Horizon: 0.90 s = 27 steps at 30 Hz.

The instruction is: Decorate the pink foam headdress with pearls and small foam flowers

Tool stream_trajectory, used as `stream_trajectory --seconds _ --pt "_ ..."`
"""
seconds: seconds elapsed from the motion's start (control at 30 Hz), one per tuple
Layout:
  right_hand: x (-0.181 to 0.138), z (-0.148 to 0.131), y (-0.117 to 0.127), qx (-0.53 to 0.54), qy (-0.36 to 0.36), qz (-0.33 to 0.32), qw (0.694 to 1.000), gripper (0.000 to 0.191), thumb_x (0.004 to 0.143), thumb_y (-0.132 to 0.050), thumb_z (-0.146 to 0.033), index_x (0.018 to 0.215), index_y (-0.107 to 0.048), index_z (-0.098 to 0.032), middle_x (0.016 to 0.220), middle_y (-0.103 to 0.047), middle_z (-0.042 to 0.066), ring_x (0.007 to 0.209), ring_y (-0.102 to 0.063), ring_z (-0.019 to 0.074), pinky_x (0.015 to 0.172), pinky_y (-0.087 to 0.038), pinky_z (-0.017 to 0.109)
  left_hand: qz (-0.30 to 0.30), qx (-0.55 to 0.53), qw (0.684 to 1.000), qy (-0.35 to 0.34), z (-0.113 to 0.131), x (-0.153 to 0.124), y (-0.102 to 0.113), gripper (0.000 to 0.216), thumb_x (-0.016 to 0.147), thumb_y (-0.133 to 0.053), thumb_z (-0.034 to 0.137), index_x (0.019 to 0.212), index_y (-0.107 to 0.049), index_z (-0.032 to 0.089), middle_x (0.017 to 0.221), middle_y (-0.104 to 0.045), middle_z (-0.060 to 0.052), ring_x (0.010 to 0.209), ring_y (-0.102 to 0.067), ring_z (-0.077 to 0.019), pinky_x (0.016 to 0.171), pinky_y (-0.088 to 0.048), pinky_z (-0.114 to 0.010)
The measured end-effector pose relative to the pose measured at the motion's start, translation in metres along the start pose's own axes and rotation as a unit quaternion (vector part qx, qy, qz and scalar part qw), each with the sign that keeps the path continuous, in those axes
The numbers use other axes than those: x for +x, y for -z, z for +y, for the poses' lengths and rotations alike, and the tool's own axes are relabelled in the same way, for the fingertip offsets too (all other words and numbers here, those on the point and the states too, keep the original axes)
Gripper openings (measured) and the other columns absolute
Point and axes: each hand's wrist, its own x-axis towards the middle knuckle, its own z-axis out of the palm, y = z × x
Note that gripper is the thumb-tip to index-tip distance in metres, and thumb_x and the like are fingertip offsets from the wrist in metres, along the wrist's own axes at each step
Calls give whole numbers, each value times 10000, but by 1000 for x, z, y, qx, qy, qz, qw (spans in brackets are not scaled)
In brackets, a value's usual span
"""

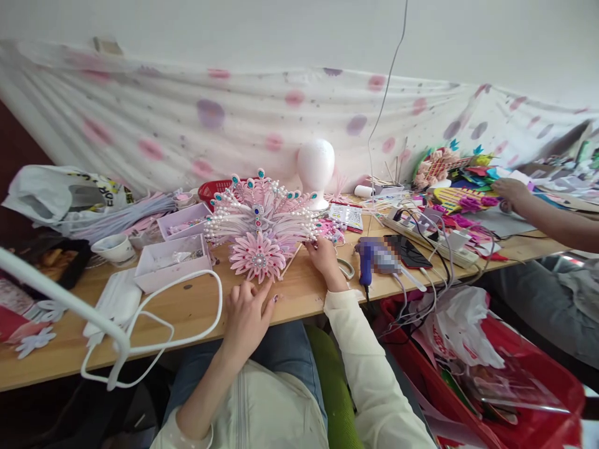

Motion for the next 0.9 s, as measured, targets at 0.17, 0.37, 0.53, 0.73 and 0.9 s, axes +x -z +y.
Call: stream_trajectory --seconds 0.17,0.37,0.53,0.73,0.9 --pt "0 -1 1 -2 -4 -6 1000 148 870 -597 -240 929 -719 -181 877 -758 100 863 -679 245 747 -466 294 15 -12 1000 1 1 5 2 367 930 -578 310 1277 -688 263 932 -592 -87 902 -544 -269 832 -457 -421" --pt "0 2 0 -3 -7 -11 1000 148 882 -581 -234 900 -716 -174 911 -761 129 849 -692 262 730 -472 311 6 39 998 50 -14 8 9 310 926 -580 263 1189 -741 299 859 -591 -78 891 -577 -287 781 -450 -423" --pt "-1 0 1 3 11 -8 1000 176 891 -558 -249 921 -717 -179 914 -767 127 826 -699 261 717 -489 317 7 32 999 27 -14 9 1 317 919 -591 247 1198 -738 273 862 -591 -85 895 -571 -280 816 -462 -418" --pt "0 -1 0 23 22 12 999 179 888 -560 -258 919 -724 -193 876 -769 107 812 -703 257 730 -514 328 117 -65 991 -9 -21 -3 -7 350 916 -572 227 1248 -683 233 905 -604 -62 881 -559 -247 818 -460 -377" --pt "0 0 -5 44 -2 19 999 87 843 -647 -239 802 -707 -191 836 -762 94 796 -695 255 742 -508 331 144 -90 985 -16 -29 -8 -6 240 919 -540 248 1069 -728 241 899 -641 -59 868 -576 -252 804 -438 -387"
